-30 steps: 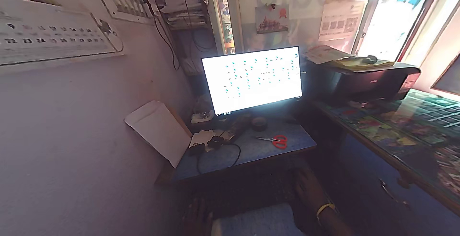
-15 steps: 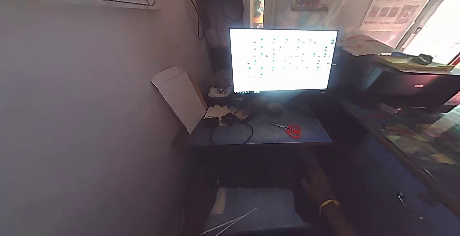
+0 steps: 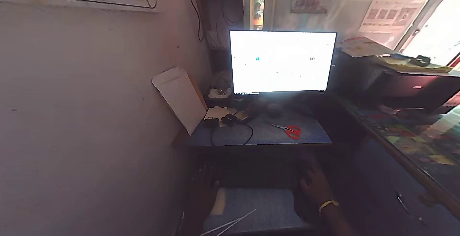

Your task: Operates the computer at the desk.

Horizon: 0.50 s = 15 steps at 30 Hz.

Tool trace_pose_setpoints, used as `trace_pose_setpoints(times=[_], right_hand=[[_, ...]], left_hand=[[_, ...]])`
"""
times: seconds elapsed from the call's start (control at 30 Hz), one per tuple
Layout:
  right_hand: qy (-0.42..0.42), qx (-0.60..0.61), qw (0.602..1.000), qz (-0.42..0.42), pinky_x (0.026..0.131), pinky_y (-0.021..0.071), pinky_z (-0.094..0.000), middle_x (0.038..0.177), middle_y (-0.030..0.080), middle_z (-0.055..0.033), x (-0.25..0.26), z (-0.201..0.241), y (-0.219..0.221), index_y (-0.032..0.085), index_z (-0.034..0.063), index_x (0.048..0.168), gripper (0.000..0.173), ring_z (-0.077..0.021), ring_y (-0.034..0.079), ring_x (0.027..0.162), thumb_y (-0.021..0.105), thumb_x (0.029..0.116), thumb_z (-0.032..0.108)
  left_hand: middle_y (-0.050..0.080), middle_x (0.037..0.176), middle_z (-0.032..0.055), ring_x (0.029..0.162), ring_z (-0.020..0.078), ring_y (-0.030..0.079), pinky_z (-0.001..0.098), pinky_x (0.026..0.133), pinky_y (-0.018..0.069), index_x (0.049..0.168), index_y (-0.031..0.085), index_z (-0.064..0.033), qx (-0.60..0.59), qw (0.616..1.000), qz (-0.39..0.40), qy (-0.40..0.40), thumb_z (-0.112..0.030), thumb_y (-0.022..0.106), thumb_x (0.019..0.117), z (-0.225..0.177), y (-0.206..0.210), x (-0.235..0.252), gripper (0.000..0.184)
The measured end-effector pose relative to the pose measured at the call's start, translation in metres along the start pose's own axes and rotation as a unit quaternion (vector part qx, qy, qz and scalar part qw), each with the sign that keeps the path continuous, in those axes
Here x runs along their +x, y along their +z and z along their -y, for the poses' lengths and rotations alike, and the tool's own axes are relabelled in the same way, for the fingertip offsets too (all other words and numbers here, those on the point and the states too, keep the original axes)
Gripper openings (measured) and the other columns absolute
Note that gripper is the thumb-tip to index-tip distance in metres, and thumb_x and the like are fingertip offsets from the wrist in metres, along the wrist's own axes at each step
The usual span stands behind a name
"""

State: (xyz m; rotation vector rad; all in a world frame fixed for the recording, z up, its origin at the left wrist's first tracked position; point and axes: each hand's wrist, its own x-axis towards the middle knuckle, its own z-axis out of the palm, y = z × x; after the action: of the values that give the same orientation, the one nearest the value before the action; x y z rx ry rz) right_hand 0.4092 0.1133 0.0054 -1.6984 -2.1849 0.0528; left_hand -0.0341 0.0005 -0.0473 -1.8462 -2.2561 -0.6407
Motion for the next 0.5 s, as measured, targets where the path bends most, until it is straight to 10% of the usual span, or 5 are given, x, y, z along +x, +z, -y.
trace_pose_setpoints(times=[0.17, 0.3, 0.5], right_hand=[[0.016, -0.012, 1.0, -0.004, 0.111, 0.0459, -0.0523, 0.144, 0.06, -0.014, 0.0, 0.002, 0.002, 0.074, 0.008, 0.119, 0.041, -0.0352, 0.055, 0.135, 0.062, 0.0902, 0.035], [0.092, -0.005, 0.994, 0.052, 0.119, 0.036, -0.0539, 0.154, 0.048, -0.0227, 0.004, 0.009, -0.006, 0.055, 0.0074, 0.147, 0.055, -0.0397, 0.043, 0.145, 0.055, 0.1008, 0.036], [0.053, -0.002, 0.999, -0.003, 0.111, 0.0468, -0.0527, 0.152, 0.051, -0.0177, 0.004, 0.004, 0.006, 0.056, 0.0162, 0.148, 0.053, -0.0364, 0.052, 0.138, 0.055, 0.0988, 0.036]], left_hand=[[0.036, 0.165, 0.0122, 0.153, 0.032, 0.032, 0.0578, 0.124, 0.0231, 0.157, 0.043, -0.0159, 0.0, 1.0, 0.0, -0.008, -0.058, 0.025, 0.105, 0.003, 0.006, -0.003, 0.069], [0.036, 0.164, 0.0124, 0.153, 0.0324, 0.032, 0.0577, 0.123, 0.0233, 0.157, 0.043, -0.0156, 0.002, 1.0, 0.002, -0.009, -0.058, 0.025, 0.1047, 0.002, 0.003, -0.001, 0.069], [0.038, 0.164, 0.0109, 0.152, 0.0313, 0.034, 0.0573, 0.122, 0.026, 0.156, 0.044, -0.0167, 0.004, 1.0, -0.017, 0.001, -0.058, 0.027, 0.1047, 0.004, 0.004, -0.002, 0.068]])
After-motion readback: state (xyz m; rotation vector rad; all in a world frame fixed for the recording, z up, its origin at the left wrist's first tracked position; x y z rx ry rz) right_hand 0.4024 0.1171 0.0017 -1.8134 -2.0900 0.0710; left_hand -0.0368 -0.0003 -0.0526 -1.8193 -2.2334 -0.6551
